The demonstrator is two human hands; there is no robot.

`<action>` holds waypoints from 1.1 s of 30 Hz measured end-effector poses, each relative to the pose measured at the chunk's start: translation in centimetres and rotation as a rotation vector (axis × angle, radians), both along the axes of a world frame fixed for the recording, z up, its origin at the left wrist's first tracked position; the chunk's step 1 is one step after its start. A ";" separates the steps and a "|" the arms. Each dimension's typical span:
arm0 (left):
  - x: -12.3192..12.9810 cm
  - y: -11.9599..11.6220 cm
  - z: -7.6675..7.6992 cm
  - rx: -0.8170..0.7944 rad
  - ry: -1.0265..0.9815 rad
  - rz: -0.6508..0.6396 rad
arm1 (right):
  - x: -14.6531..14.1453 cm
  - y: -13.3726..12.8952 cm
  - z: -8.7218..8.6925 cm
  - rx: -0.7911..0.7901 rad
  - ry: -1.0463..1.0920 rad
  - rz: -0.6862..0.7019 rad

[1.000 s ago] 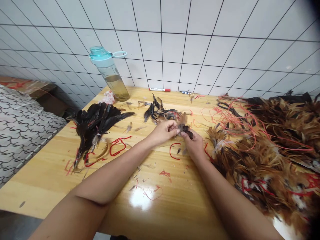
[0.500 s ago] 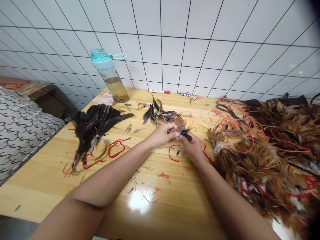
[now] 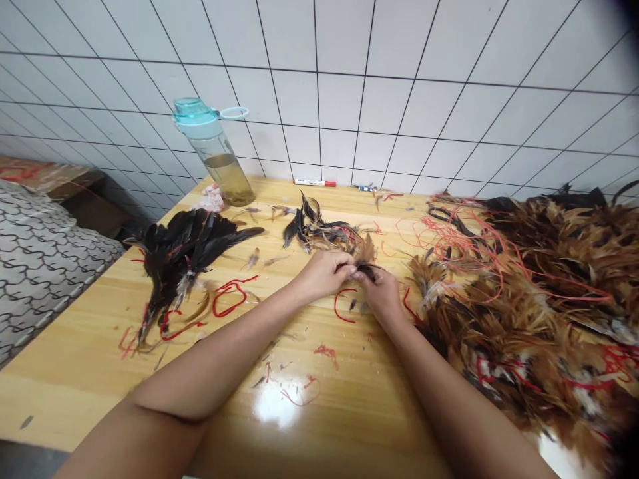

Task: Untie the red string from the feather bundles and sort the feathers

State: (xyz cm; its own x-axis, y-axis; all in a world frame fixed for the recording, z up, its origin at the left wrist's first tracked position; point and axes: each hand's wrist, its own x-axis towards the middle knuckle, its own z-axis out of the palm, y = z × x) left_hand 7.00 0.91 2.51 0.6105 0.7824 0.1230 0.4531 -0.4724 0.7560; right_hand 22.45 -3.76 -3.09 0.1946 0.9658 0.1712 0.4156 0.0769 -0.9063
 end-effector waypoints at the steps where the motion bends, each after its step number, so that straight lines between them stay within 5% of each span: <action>1: 0.0 0.0 0.0 0.000 0.014 -0.001 | 0.0 0.0 0.0 -0.001 -0.001 0.000; 10: 0.6 -0.4 -0.6 0.006 -0.055 0.112 | -0.2 0.0 -0.5 0.062 -0.017 0.011; 16: -0.1 0.8 -0.7 -0.392 -0.371 0.157 | -0.7 -0.3 0.6 0.072 0.104 0.084; 21: -0.5 1.3 -0.3 -0.514 -0.453 0.178 | -0.5 -0.1 0.9 -0.004 0.224 0.075; 33: 0.2 0.5 -1.2 -0.290 -0.292 0.112 | -0.2 0.0 0.6 -0.002 0.130 0.134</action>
State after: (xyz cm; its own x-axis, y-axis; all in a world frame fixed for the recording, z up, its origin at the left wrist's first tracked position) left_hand 7.20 1.40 1.28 0.4921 0.8695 0.0431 0.2370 -0.1815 0.9544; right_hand 22.23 -3.74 -2.48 0.0844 0.9850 0.1508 0.2814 0.1216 -0.9518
